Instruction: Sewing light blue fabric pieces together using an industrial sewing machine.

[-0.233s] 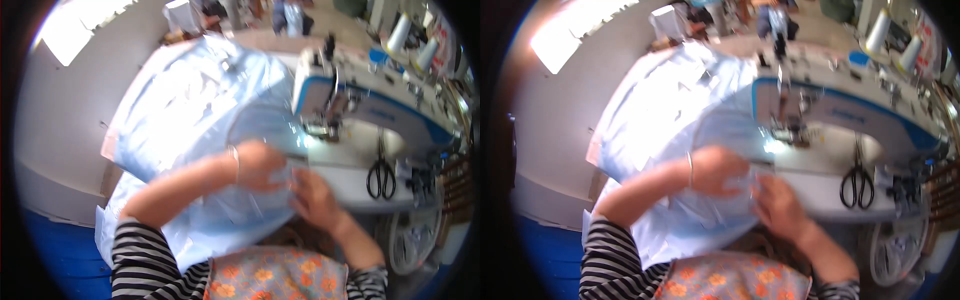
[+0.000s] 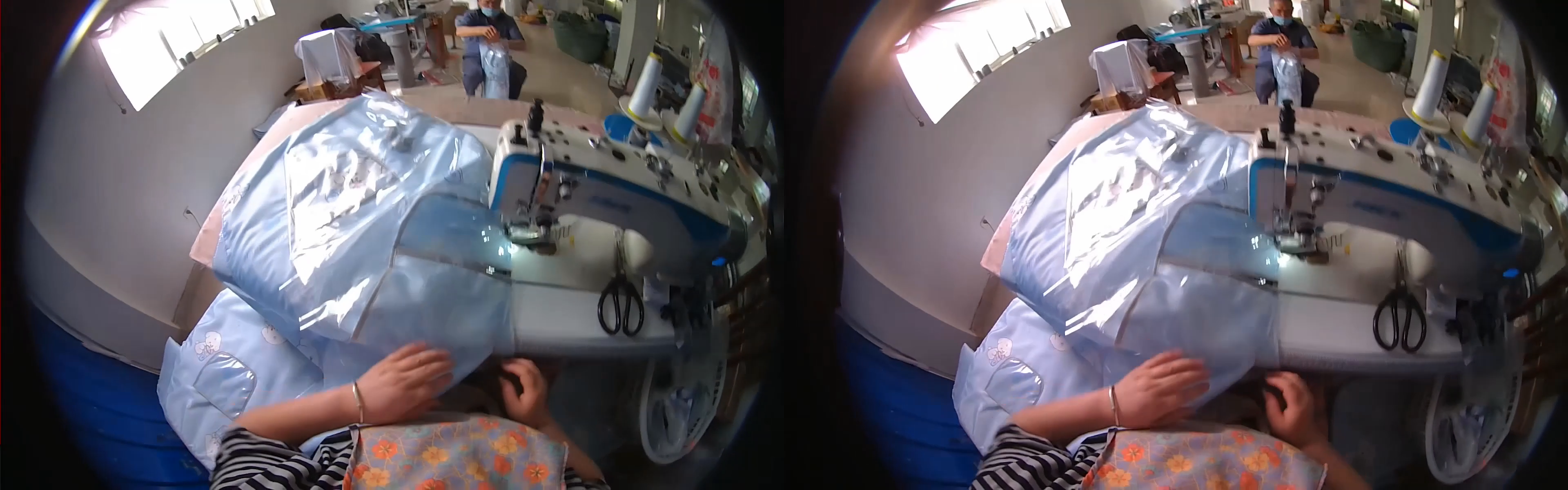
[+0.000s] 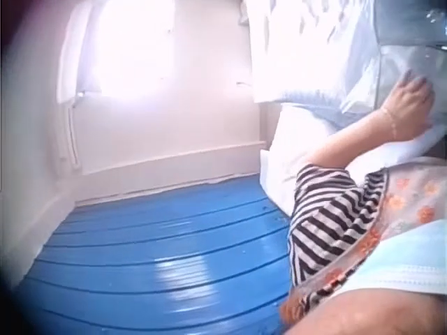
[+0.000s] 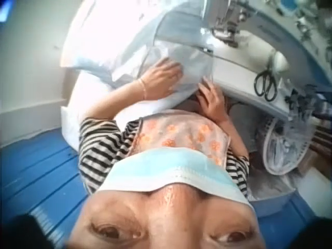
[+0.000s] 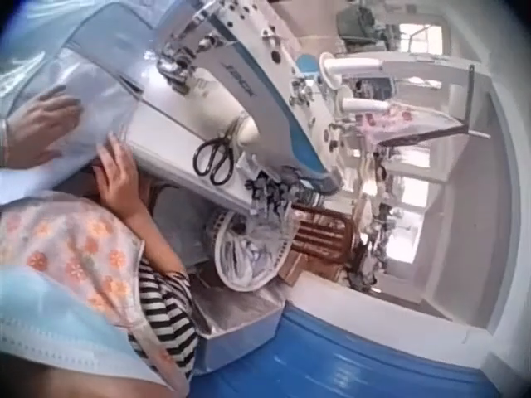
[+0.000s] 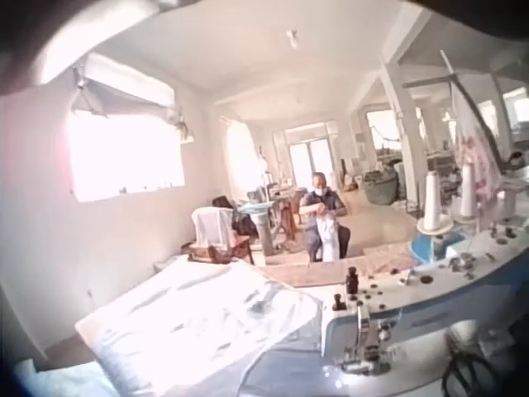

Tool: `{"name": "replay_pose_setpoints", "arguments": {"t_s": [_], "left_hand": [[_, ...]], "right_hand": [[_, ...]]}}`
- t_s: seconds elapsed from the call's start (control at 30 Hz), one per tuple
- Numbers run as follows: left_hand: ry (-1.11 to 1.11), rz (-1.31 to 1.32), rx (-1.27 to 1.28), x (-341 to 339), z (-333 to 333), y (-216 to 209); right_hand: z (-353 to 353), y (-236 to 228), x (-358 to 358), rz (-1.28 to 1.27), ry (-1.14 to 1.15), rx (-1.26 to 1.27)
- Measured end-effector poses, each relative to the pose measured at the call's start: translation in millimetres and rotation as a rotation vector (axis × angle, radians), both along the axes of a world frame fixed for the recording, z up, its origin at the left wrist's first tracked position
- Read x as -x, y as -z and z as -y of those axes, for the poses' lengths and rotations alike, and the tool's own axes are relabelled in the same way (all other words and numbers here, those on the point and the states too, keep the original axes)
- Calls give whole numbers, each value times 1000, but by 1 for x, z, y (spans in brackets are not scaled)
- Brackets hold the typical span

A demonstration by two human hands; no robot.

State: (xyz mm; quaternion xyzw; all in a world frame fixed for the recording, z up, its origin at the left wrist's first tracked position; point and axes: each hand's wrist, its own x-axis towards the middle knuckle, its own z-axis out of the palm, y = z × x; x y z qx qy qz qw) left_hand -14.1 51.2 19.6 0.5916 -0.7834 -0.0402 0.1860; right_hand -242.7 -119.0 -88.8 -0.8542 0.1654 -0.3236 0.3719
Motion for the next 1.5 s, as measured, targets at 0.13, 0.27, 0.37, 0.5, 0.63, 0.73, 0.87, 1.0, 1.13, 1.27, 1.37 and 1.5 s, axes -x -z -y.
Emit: {"name": "replay_pose_setpoints", "arguments": {"t_s": [0.13,0.27,0.37,0.5,0.63,0.73,0.87,1.0,1.13,1.27,1.37,1.5], "left_hand": [[-251,-450,-148,40,-41,45],[-382,-188,-23,47,-66,62],[-502,-16,-49,51,-79,67],[-587,30,-95,50,-80,88],[-625,-87,-113,30,-77,49],[-756,-668,-97,7,-65,-27],[-724,-938,-68,-13,-13,-118],[-453,-1143,3,-6,49,-161],[-251,-1272,-4,19,94,-174],[-174,-1154,-102,16,116,-170],[-377,-1096,-113,-11,108,-130],[-382,-852,-376,-39,57,-41]], "right_hand": [[-7,30,1,-206,45,-244],[-23,42,-26,52,-118,-655],[-35,36,-48,114,-245,-790],[-40,25,-68,219,-355,-1101],[-36,-11,-73,218,-309,-663],[-6,-30,-60,79,-19,74],[13,-29,-61,-47,192,415],[31,-39,-102,-353,-4,265],[41,-61,-172,-585,-169,106],[11,-58,-199,-492,-314,-33],[-21,-59,-168,-331,-504,-198],[-29,-85,-67,-170,-846,-487]]}}
